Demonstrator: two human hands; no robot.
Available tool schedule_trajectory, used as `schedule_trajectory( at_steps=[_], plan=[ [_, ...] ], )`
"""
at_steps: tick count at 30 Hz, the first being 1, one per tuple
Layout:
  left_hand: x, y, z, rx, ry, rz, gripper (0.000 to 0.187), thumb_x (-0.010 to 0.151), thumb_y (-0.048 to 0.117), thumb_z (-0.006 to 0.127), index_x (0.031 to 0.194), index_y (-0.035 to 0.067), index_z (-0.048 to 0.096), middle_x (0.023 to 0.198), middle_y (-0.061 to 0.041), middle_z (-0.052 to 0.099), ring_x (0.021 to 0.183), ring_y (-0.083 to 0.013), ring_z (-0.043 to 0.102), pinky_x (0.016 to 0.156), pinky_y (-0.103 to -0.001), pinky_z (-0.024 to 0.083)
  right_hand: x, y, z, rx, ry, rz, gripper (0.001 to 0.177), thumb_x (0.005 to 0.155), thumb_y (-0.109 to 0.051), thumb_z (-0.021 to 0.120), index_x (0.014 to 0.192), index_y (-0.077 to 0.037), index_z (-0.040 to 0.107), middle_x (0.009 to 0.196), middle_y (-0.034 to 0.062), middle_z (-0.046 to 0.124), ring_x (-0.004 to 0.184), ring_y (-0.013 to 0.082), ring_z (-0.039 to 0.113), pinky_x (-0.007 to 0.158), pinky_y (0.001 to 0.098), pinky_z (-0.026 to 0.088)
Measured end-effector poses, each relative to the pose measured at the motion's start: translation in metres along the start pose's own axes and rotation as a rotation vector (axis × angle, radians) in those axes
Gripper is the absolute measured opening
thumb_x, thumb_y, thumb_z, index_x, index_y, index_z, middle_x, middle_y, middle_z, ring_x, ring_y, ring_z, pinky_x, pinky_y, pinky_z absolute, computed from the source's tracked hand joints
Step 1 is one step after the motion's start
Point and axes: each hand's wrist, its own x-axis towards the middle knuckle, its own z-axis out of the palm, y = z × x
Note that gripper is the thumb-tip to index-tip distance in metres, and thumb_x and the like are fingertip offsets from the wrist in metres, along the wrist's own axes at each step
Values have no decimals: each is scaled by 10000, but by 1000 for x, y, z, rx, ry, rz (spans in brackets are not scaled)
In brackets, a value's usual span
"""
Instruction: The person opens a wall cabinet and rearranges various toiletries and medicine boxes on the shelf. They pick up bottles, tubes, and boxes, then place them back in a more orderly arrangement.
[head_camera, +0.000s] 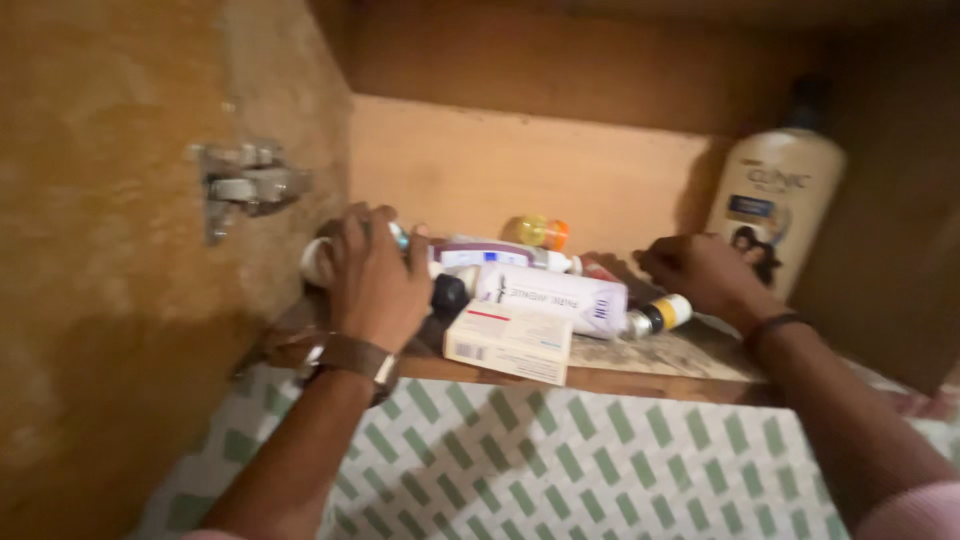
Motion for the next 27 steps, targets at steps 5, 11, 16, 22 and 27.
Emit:
schedule_trajectory(
  at_steps=[5,11,16,22,27],
  plan=[
    [0,-2,3,32,93,-85,435,958,307,595,1292,30,572,1402,-242,528,1316,-431,456,1081,-637,251,-5,-42,-24,373,112,84,418,993,-401,624,1112,-23,758,912,132,807,844,209,755,743,377,584],
    [2,-10,-1,-92,164,-156,390,899,129,597,1283,59,577,1320,-203,578,1278,-418,487,1066,-569,335,-23,-103,-35,449,-191,56,452,953,-436,648,1188,-67,758,945,171,825,825,301,731,743,413,588],
    [3,-17,0,-110,172,-196,386,848,71,607,1234,67,592,1266,-193,595,1259,-402,504,1021,-533,389,-29,-126,-24,408,-272,-256,607,843,-509,722,1308,-122,673,1193,132,762,1097,236,729,949,370,551],
    [2,-14,0,-104,199,-143,334,853,145,655,1174,61,626,1239,-172,620,1251,-385,519,1035,-518,398,-25,-133,-30,321,-349,-165,635,818,-547,755,1305,-147,676,1182,134,763,1083,242,726,960,381,552],
    [1,-4,-7,-41,219,-52,401,804,294,752,1115,61,655,1214,-170,628,1223,-388,525,1035,-546,383,-23,-121,-32,463,-194,-183,587,821,-452,717,1300,-116,658,1153,133,776,1020,223,742,907,363,571]
  ],
)
